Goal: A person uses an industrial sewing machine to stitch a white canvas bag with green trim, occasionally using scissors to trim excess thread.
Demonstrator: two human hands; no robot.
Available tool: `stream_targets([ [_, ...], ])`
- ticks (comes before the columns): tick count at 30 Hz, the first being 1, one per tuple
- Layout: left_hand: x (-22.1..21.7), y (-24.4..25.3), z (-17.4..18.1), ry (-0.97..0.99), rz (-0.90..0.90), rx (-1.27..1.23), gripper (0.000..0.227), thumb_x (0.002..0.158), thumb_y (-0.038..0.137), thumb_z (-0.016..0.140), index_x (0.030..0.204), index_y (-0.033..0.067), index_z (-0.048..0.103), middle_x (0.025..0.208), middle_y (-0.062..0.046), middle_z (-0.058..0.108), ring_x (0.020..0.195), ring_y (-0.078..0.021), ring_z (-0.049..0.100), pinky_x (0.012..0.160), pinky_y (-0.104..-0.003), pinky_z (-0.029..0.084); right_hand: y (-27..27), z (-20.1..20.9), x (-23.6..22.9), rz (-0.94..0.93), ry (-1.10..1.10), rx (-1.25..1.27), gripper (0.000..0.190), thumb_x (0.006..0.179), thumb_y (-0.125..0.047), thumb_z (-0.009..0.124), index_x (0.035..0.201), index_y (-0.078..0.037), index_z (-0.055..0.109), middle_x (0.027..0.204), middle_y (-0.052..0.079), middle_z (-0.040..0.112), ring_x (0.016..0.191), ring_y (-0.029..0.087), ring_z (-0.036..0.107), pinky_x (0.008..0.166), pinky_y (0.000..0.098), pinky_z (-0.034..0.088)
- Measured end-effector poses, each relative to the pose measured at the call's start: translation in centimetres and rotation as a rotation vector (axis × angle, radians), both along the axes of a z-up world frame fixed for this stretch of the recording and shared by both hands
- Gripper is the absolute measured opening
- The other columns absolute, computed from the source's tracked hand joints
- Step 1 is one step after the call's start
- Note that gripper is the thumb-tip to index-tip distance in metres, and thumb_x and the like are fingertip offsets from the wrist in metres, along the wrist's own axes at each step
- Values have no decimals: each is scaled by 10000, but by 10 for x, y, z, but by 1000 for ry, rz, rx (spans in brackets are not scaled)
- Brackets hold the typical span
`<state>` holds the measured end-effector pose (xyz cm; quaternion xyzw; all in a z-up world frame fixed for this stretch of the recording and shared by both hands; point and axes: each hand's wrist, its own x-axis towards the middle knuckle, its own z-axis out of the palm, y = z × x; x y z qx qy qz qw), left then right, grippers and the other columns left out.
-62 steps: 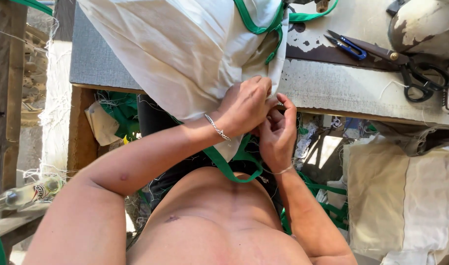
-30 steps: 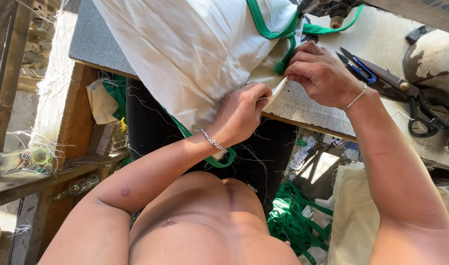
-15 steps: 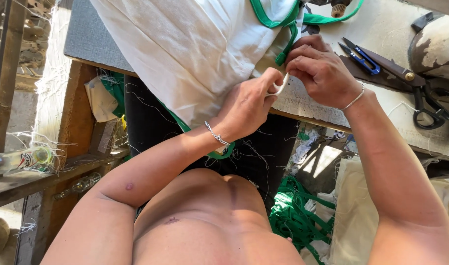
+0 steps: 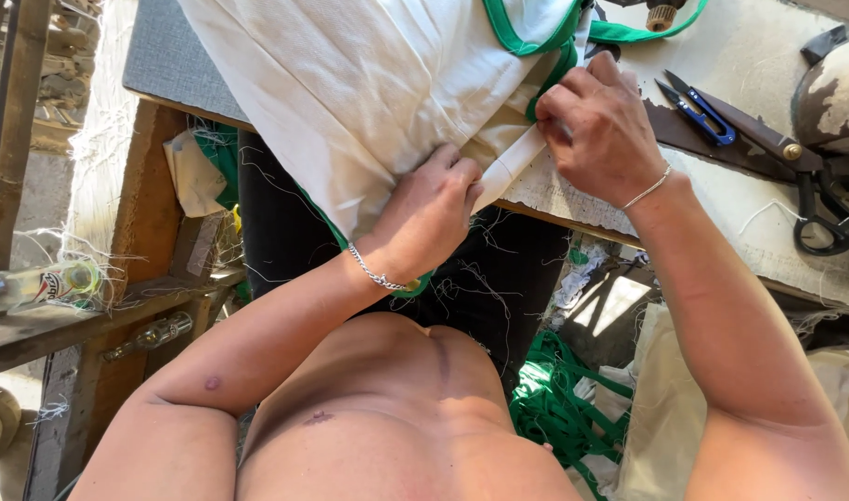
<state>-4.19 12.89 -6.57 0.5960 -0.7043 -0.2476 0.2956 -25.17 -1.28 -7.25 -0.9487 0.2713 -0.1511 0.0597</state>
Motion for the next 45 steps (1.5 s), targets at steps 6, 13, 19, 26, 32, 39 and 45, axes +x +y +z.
stream_targets([
  [6,-4,3,9,-276,1,-140,225,919,-85,506,980,126,459,746,-70,644,602,-354,635,451,-490,450,22,1,12,98,-42,-437,66,986,-65,770,1049,-58,788,1148,72,664,1047,258,493,787,390,385],
  [13,-9,13,-1,-427,-84,-237,349,754,33,712,971,119,452,749,-65,583,608,-281,600,553,-411,474,27,3,8,102,-124,-345,87,1027,1,694,947,-15,722,1056,138,665,978,325,608,763,441,527],
  [19,9,9,30,-135,-214,309,352,827,27,639,1003,120,348,682,-142,585,620,-476,554,542,-558,353,48,17,19,99,-81,-407,111,1015,-14,666,1031,-4,774,1053,130,775,1044,303,697,872,425,554],
  [26,13,-1,27,-60,-343,435,381,827,91,691,988,170,355,767,-162,631,789,-497,658,648,-571,487,87,13,36,4,-49,-444,283,959,-136,651,1221,-46,710,1168,196,726,1220,370,676,1116,577,388],
  [32,13,-9,25,13,-417,450,337,842,99,669,1003,143,377,726,-205,622,709,-497,656,599,-540,499,105,-14,37,11,-347,-382,198,1017,-101,613,1154,-9,722,1244,203,703,1201,386,679,1060,581,463],
  [39,4,-88,25,-231,-613,-504,379,843,79,783,1148,32,562,942,-192,678,885,-422,685,731,-507,524,119,-23,17,-53,-358,-316,233,996,-34,603,1178,-50,748,1206,161,730,1143,392,696,1104,618,436],
  [45,36,-85,40,-499,-647,-525,449,917,406,791,1143,81,579,1063,-111,513,983,-354,592,810,-464,458,128,-27,16,-134,-353,-291,204,1032,-108,599,1163,-56,748,1308,160,713,1283,362,645,1160,651,315],
])
